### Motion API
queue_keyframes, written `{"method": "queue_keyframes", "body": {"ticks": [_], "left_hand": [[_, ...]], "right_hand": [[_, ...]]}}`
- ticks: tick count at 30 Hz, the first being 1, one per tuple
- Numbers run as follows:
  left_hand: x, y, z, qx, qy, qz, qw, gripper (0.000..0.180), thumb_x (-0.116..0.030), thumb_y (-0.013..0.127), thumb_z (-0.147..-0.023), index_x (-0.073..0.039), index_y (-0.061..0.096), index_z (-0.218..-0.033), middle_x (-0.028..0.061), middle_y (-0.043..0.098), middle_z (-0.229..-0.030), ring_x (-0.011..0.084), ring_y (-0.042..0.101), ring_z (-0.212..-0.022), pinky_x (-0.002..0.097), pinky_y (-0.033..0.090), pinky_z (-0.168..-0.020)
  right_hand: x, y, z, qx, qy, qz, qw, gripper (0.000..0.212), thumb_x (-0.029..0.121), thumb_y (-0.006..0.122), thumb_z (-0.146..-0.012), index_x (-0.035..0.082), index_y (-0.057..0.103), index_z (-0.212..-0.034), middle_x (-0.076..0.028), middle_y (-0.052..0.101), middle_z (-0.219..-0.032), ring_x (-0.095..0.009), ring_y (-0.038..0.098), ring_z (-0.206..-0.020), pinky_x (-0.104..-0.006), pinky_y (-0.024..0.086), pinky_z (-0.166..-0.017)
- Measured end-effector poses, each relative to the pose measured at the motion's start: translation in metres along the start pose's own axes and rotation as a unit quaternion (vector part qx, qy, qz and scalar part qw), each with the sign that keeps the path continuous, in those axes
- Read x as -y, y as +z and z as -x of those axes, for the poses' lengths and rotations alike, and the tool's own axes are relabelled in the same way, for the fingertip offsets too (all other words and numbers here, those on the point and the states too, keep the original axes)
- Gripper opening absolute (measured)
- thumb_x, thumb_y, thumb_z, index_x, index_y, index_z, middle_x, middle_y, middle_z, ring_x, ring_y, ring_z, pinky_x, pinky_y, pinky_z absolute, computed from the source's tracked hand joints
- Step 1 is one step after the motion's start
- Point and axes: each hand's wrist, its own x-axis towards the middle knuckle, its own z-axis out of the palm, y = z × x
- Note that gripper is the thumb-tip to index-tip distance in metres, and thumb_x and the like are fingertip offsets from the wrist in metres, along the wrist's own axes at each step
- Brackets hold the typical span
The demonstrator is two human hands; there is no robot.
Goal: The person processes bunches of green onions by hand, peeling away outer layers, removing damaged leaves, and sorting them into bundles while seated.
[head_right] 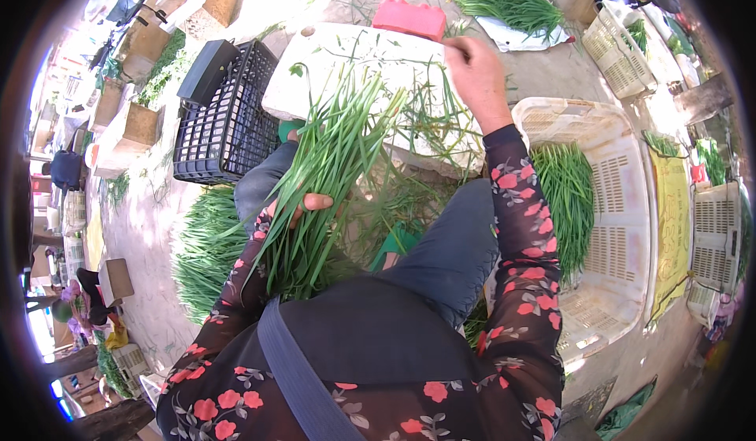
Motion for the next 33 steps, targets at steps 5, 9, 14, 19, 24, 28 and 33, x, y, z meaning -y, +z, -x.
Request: {"method": "queue_keyframes", "body": {"ticks": [5, 9, 14, 19, 24, 28, 33], "left_hand": [[-0.024, 0.040, 0.006, -0.042, -0.079, 0.147, 0.985, 0.083, -0.066, 0.033, -0.089, -0.002, 0.037, -0.142, 0.0201, 0.055, -0.128, 0.0294, 0.063, -0.101, 0.0440, 0.053, -0.087], [-0.013, 0.029, 0.004, -0.088, -0.072, 0.067, 0.991, 0.081, -0.065, 0.036, -0.089, -0.002, 0.039, -0.141, 0.0216, 0.054, -0.128, 0.0286, 0.063, -0.096, 0.0421, 0.054, -0.083], [0.005, -0.025, 0.003, -0.007, 0.008, -0.110, 0.994, 0.074, -0.056, 0.046, -0.087, -0.002, 0.042, -0.137, 0.0211, 0.055, -0.124, 0.0275, 0.063, -0.091, 0.0402, 0.053, -0.078], [0.012, -0.048, 0.007, -0.009, 0.030, -0.219, 0.975, 0.067, -0.047, 0.057, -0.085, -0.001, 0.045, -0.133, 0.0207, 0.056, -0.120, 0.0265, 0.062, -0.086, 0.0382, 0.052, -0.072], [0.026, -0.055, -0.002, 0.104, 0.059, 0.051, 0.992, 0.064, -0.036, 0.066, -0.075, 0.001, 0.047, -0.125, 0.0152, 0.057, -0.097, 0.0189, 0.053, -0.069, 0.0312, 0.042, -0.061], [0.003, -0.043, 0.005, 0.169, -0.004, 0.043, 0.985, 0.061, -0.040, 0.071, -0.072, 0.004, 0.048, -0.109, 0.0087, 0.051, -0.079, 0.0170, 0.045, -0.067, 0.0288, 0.039, -0.060], [0.026, -0.089, 0.000, 0.246, -0.026, 0.142, 0.958, 0.061, -0.038, 0.074, -0.068, -0.001, 0.047, -0.108, 0.0070, 0.049, -0.073, 0.0189, 0.047, -0.070, 0.0291, 0.039, -0.059]], "right_hand": [[0.055, 0.038, 0.039, 0.309, -0.188, 0.188, 0.913, 0.023, 0.025, 0.071, -0.074, 0.006, 0.072, -0.088, -0.010, 0.064, -0.096, -0.031, 0.054, -0.101, -0.0420, 0.039, -0.094], [0.041, 0.040, 0.031, 0.234, -0.142, 0.126, 0.953, 0.018, 0.021, 0.065, -0.078, 0.005, 0.072, -0.081, -0.015, 0.065, -0.081, -0.034, 0.062, -0.078, -0.0399, 0.050, -0.077], [-0.028, -0.029, -0.013, -0.068, 0.003, 0.251, 0.966, 0.018, 0.016, 0.061, -0.085, -0.002, 0.066, -0.088, -0.016, 0.067, -0.087, -0.030, 0.066, -0.077, -0.0389, 0.051, -0.072], [-0.037, -0.034, -0.001, -0.009, 0.233, -0.108, 0.966, 0.022, 0.004, 0.046, -0.094, -0.004, 0.056, -0.112, -0.012, 0.067, -0.084, -0.014, 0.064, -0.060, -0.0251, 0.051, -0.053], [-0.072, -0.005, 0.040, 0.225, 0.092, 0.132, 0.961, 0.021, 0.009, 0.054, -0.086, 0.004, 0.066, -0.102, -0.023, 0.067, -0.083, -0.035, 0.068, -0.076, -0.0407, 0.053, -0.068], [-0.056, 0.012, 0.059, 0.187, 0.016, 0.162, 0.969, 0.021, 0.017, 0.054, -0.089, 0.005, 0.066, -0.101, -0.024, 0.066, -0.090, -0.039, 0.064, -0.086, -0.0457, 0.050, -0.077], [-0.019, 0.007, 0.057, 0.223, -0.065, 0.430, 0.872, 0.023, 0.025, 0.065, -0.084, 0.007, 0.065, -0.098, -0.017, 0.068, -0.087, -0.034, 0.065, -0.083, -0.0412, 0.052, -0.075]]}}
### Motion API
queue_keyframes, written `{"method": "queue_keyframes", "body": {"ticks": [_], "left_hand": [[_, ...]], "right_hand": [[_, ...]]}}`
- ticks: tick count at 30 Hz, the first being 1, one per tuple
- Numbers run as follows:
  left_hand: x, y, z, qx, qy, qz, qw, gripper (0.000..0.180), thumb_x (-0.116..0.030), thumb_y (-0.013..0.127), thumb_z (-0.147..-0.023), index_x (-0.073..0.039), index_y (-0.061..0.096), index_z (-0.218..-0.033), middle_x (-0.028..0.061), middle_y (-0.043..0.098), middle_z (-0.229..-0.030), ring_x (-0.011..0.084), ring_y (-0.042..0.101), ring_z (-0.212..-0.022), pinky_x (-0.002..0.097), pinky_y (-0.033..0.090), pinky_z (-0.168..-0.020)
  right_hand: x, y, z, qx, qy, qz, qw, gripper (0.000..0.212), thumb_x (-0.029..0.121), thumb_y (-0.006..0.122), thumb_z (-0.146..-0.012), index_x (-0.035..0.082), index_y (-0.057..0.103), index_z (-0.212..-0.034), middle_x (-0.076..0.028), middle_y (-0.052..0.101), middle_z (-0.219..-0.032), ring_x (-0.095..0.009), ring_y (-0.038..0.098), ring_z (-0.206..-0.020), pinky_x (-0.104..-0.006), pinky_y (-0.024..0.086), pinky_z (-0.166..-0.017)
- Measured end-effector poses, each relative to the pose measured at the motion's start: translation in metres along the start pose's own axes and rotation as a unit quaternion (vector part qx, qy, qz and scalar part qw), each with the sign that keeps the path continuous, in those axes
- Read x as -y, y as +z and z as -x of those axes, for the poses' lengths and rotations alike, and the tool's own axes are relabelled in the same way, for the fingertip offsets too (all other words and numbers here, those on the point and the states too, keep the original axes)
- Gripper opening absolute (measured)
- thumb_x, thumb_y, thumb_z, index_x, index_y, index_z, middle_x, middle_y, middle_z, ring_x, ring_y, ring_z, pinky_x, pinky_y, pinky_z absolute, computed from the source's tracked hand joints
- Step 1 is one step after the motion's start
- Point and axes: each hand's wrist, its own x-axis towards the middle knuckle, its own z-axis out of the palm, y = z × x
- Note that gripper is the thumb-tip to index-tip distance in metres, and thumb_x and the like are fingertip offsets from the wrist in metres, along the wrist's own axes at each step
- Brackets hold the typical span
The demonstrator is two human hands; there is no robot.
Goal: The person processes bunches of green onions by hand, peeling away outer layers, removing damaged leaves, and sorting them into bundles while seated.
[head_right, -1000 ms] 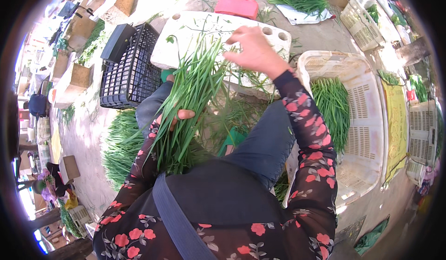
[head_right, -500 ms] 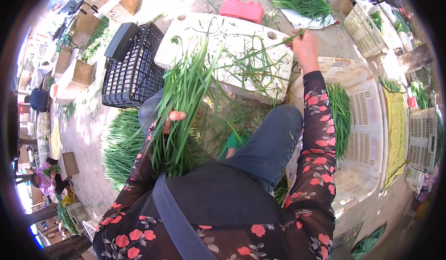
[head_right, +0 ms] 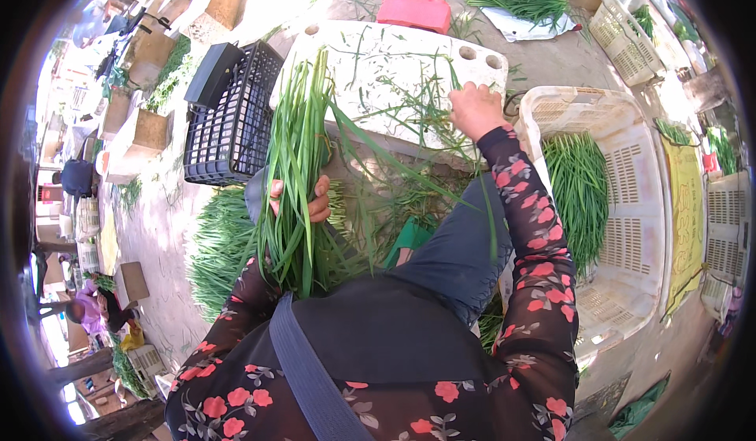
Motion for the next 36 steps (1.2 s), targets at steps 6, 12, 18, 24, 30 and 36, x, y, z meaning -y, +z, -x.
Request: {"method": "queue_keyframes", "body": {"ticks": [6, 12, 18, 24, 30, 36], "left_hand": [[-0.008, 0.052, -0.022, -0.059, -0.064, -0.018, 0.996, 0.068, -0.038, 0.075, -0.066, 0.000, 0.046, -0.114, 0.0121, 0.053, -0.088, 0.0247, 0.050, -0.082, 0.0351, 0.042, -0.074], [-0.001, 0.059, -0.015, -0.139, 0.002, 0.002, 0.990, 0.083, -0.036, 0.074, -0.066, 0.005, 0.039, -0.129, 0.0222, 0.056, -0.105, 0.0356, 0.057, -0.097, 0.0450, 0.049, -0.084], [0.019, 0.099, -0.019, -0.334, 0.096, -0.175, 0.921, 0.094, -0.054, 0.064, -0.070, 0.008, 0.038, -0.136, 0.0283, 0.057, -0.114, 0.0339, 0.064, -0.085, 0.0420, 0.056, -0.063], [0.021, 0.076, -0.015, -0.157, 0.169, 0.033, 0.973, 0.100, -0.049, 0.070, -0.070, 0.010, 0.031, -0.140, 0.0307, 0.051, -0.125, 0.0367, 0.063, -0.099, 0.0478, 0.058, -0.072], [0.008, 0.080, -0.019, -0.086, 0.117, -0.047, 0.988, 0.100, -0.042, 0.068, -0.071, 0.011, 0.023, -0.143, 0.0328, 0.050, -0.126, 0.0439, 0.059, -0.106, 0.0550, 0.053, -0.084], [0.016, 0.066, -0.017, -0.079, 0.052, -0.021, 0.995, 0.103, -0.044, 0.068, -0.069, 0.013, 0.023, -0.141, 0.0344, 0.055, -0.116, 0.0448, 0.061, -0.101, 0.0552, 0.052, -0.086]], "right_hand": [[0.056, -0.058, -0.004, -0.051, -0.044, -0.484, 0.872, 0.030, 0.024, 0.073, -0.078, 0.004, 0.069, -0.099, -0.010, 0.069, -0.086, -0.023, 0.066, -0.077, -0.0327, 0.051, -0.069], [0.133, -0.075, 0.014, 0.024, -0.079, -0.550, 0.831, 0.024, 0.016, 0.071, -0.082, -0.003, 0.066, -0.096, -0.007, 0.067, -0.085, -0.012, 0.060, -0.071, -0.0265, 0.049, -0.068], [0.134, -0.080, 0.023, 0.078, -0.121, -0.486, 0.862, 0.023, 0.019, 0.066, -0.083, -0.003, 0.066, -0.091, -0.015, 0.066, -0.082, -0.023, 0.065, -0.072, -0.0320, 0.050, -0.068], [0.121, -0.110, 0.043, 0.257, -0.151, -0.672, 0.678, 0.013, 0.011, 0.064, -0.087, 0.000, 0.063, -0.095, 0.002, 0.063, -0.085, -0.004, 0.054, -0.075, -0.0218, 0.045, -0.070], [0.135, -0.099, 0.030, -0.025, -0.080, -0.572, 0.816, 0.014, 0.012, 0.067, -0.085, 0.002, 0.065, -0.094, -0.002, 0.064, -0.089, -0.010, 0.057, -0.075, -0.0235, 0.046, -0.066], [0.132, -0.119, -0.019, -0.217, -0.336, -0.202, 0.894, 0.019, 0.015, 0.068, -0.078, 0.006, 0.067, -0.095, -0.008, 0.065, -0.095, -0.031, 0.056, -0.084, -0.0368, 0.048, -0.080]]}}
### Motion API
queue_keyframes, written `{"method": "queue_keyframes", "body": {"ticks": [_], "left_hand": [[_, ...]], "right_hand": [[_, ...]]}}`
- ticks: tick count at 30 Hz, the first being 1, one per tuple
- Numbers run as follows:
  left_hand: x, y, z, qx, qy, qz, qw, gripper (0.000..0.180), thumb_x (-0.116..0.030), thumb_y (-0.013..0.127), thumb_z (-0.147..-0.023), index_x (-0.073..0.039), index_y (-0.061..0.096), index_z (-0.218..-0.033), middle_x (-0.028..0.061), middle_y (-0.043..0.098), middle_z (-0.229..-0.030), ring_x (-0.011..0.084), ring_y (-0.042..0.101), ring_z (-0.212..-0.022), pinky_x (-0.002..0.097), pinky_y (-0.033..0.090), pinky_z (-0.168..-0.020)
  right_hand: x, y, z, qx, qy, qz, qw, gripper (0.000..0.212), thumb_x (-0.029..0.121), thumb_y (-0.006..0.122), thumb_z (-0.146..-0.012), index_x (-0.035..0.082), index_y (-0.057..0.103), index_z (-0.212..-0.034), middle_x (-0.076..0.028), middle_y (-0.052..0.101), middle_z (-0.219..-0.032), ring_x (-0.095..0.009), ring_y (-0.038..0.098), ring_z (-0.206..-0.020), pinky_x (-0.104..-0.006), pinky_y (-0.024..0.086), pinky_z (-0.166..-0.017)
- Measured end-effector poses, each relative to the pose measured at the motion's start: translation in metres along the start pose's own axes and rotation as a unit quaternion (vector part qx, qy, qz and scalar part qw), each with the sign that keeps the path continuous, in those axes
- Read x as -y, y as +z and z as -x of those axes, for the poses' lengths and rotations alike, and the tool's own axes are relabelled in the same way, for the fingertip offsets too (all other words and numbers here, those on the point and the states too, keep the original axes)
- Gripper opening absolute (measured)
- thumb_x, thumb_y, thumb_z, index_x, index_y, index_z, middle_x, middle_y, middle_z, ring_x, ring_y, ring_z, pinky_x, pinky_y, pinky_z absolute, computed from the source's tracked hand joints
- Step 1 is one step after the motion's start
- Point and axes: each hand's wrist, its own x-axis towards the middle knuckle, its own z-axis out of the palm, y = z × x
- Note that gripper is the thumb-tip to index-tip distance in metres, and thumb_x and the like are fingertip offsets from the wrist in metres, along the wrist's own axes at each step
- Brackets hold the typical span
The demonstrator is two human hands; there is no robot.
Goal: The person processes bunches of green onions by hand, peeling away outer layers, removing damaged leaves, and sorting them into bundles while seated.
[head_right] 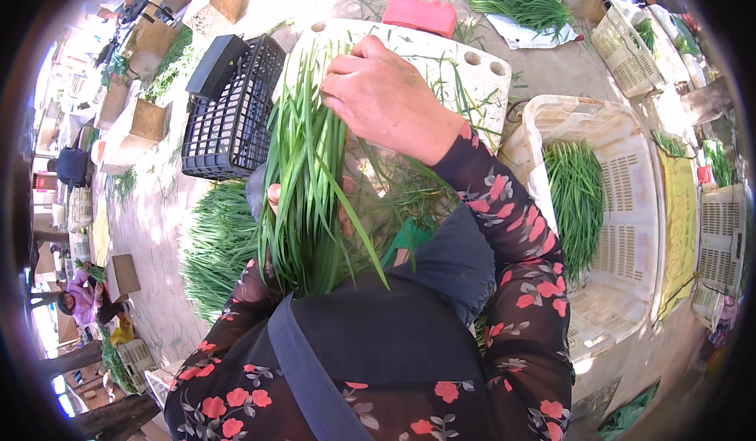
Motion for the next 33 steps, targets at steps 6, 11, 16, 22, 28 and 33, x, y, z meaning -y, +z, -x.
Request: {"method": "queue_keyframes", "body": {"ticks": [6, 11, 16, 22, 28, 33], "left_hand": [[0.006, 0.008, -0.009, 0.022, 0.007, -0.022, 0.999, 0.096, -0.039, 0.074, -0.068, 0.009, 0.031, -0.140, 0.0308, 0.054, -0.121, 0.0387, 0.065, -0.095, 0.0446, 0.059, -0.075], [0.004, -0.005, -0.011, 0.089, -0.005, -0.060, 0.994, 0.086, -0.039, 0.064, -0.078, 0.008, 0.029, -0.141, 0.0313, 0.052, -0.122, 0.0397, 0.061, -0.101, 0.0482, 0.056, -0.078], [-0.008, -0.003, -0.005, 0.084, -0.066, -0.009, 0.994, 0.082, -0.035, 0.062, -0.081, 0.008, 0.027, -0.142, 0.0316, 0.050, -0.124, 0.0403, 0.057, -0.107, 0.0503, 0.053, -0.083], [-0.016, -0.004, -0.001, 0.088, -0.092, 0.018, 0.992, 0.078, -0.032, 0.059, -0.085, 0.007, 0.025, -0.143, 0.0319, 0.048, -0.127, 0.0410, 0.052, -0.114, 0.0529, 0.050, -0.088], [-0.024, -0.001, 0.003, 0.087, -0.110, 0.043, 0.989, 0.073, -0.028, 0.056, -0.089, 0.006, 0.022, -0.144, 0.0322, 0.045, -0.130, 0.0417, 0.047, -0.121, 0.0554, 0.047, -0.093], [-0.023, -0.017, 0.005, 0.090, -0.079, 0.030, 0.992, 0.070, -0.023, 0.058, -0.089, 0.006, 0.025, -0.143, 0.0324, 0.044, -0.132, 0.0441, 0.043, -0.126, 0.0573, 0.044, -0.097]], "right_hand": [[-0.008, -0.006, -0.015, 0.186, 0.128, 0.068, 0.972, 0.029, 0.033, 0.064, -0.077, 0.004, 0.065, -0.081, -0.010, 0.065, -0.080, -0.033, 0.055, -0.083, -0.0412, 0.047, -0.075], [0.003, 0.012, -0.022, 0.276, 0.147, 0.078, 0.947, 0.028, 0.032, 0.064, -0.074, 0.004, 0.066, -0.077, -0.011, 0.065, -0.080, -0.034, 0.055, -0.087, -0.0435, 0.047, -0.077], [-0.014, 0.017, -0.018, 0.221, 0.173, -0.086, 0.956, 0.022, 0.020, 0.061, -0.077, -0.001, 0.067, -0.077, -0.015, 0.064, -0.070, -0.028, 0.060, -0.065, -0.0373, 0.048, -0.063], [-0.024, -0.018, -0.017, 0.125, 0.219, -0.261, 0.932, 0.030, 0.027, 0.069, -0.079, -0.003, 0.070, -0.085, -0.011, 0.065, -0.068, -0.017, 0.060, -0.064, -0.0305, 0.047, -0.063], [-0.028, -0.069, 0.000, -0.087, 0.249, -0.515, 0.816, 0.032, 0.028, 0.069, -0.085, -0.002, 0.070, -0.095, -0.005, 0.068, -0.084, -0.015, 0.062, -0.078, -0.0285, 0.047, -0.073], [-0.006, -0.032, 0.022, -0.034, 0.351, -0.384, 0.853, 0.027, 0.023, 0.067, -0.085, -0.002, 0.069, -0.095, -0.006, 0.068, -0.085, -0.017, 0.062, -0.077, -0.0315, 0.050, -0.075]]}}
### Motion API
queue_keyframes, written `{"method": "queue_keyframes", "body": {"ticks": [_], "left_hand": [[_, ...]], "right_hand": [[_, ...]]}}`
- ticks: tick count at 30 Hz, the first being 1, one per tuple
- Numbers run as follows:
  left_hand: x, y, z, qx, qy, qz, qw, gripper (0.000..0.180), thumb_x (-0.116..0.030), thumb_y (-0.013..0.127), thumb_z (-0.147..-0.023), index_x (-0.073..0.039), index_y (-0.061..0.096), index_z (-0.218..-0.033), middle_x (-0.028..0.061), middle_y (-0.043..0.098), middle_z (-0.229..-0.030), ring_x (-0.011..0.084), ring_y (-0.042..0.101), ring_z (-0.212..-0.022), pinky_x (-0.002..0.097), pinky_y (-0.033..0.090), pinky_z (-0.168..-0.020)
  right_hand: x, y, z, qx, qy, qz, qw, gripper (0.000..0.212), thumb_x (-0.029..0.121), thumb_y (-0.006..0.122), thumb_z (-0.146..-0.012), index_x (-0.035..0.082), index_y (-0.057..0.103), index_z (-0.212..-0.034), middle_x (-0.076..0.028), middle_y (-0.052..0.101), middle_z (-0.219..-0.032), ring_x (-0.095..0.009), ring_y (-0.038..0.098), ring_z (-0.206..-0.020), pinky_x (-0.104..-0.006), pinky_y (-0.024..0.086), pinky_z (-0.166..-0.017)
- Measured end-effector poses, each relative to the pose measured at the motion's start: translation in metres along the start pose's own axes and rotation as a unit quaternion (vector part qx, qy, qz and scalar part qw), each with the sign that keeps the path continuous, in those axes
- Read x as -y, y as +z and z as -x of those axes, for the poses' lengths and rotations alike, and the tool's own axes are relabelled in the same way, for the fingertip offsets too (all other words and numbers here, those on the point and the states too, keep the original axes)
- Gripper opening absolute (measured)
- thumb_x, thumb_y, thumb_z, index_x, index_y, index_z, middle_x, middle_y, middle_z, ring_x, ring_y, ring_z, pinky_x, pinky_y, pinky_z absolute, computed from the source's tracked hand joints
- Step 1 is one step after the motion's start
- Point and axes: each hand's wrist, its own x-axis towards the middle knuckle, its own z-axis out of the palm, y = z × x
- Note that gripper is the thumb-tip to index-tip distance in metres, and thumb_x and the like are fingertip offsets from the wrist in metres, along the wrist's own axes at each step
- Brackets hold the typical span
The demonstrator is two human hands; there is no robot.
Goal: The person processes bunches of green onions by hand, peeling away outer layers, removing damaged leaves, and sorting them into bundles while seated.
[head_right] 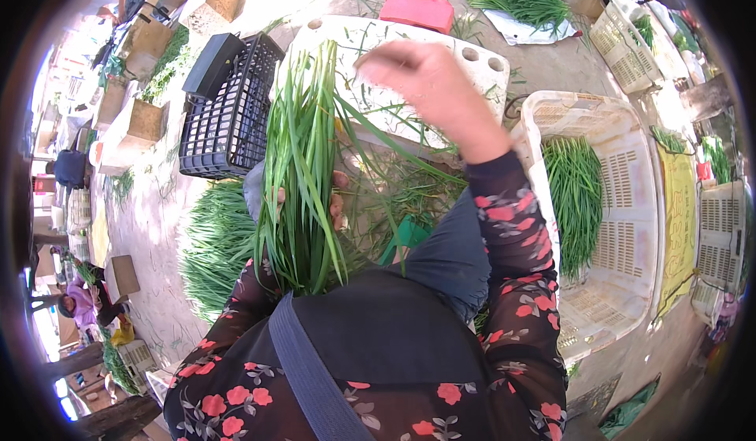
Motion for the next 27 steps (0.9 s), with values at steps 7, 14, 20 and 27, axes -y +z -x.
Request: {"method": "queue_keyframes", "body": {"ticks": [7, 14, 20, 27], "left_hand": [[0.005, 0.026, 0.001, -0.139, 0.027, -0.032, 0.989, 0.082, -0.036, 0.069, -0.081, 0.009, 0.030, -0.138, 0.0291, 0.052, -0.116, 0.0464, 0.052, -0.111, 0.0543, 0.048, -0.087], [0.015, 0.016, 0.001, -0.146, 0.043, -0.024, 0.988, 0.089, -0.035, 0.075, -0.070, 0.005, 0.031, -0.136, 0.0243, 0.057, -0.101, 0.0445, 0.056, -0.098, 0.0520, 0.048, -0.082], [0.019, -0.018, 0.009, 0.026, 0.067, 0.006, 0.997, 0.086, -0.040, 0.072, -0.075, 0.002, 0.030, -0.138, 0.0163, 0.059, -0.092, 0.0289, 0.061, -0.079, 0.0426, 0.050, -0.072], [-0.003, -0.039, -0.014, 0.268, 0.046, -0.054, 0.961, 0.097, -0.013, 0.067, -0.084, -0.035, 0.001, -0.152, 0.0116, 0.058, -0.105, 0.0189, 0.064, -0.076, 0.0311, 0.051, -0.064]], "right_hand": [[-0.041, 0.044, 0.005, 0.128, 0.016, 0.033, 0.991, 0.023, 0.018, 0.067, -0.082, -0.004, 0.067, -0.089, -0.011, 0.067, -0.075, -0.015, 0.060, -0.066, -0.0292, 0.048, -0.066], [-0.039, 0.017, 0.015, 0.184, 0.116, -0.276, 0.936, 0.013, 0.012, 0.068, -0.084, 0.003, 0.067, -0.093, 0.003, 0.063, -0.080, -0.007, 0.055, -0.067, -0.0211, 0.044, -0.065], [-0.007, 0.003, 0.016, 0.535, -0.265, -0.388, 0.702, 0.012, 0.009, 0.071, -0.084, 0.003, 0.065, -0.074, -0.010, 0.063, -0.081, -0.016, 0.057, -0.074, -0.0300, 0.045, -0.064], [-0.024, 0.010, -0.019, 0.032, 0.029, -0.131, 0.990, 0.037, 0.018, 0.073, -0.081, -0.001, 0.060, -0.110, -0.009, 0.063, -0.105, -0.010, 0.060, -0.077, -0.0238, 0.050, -0.061]]}}
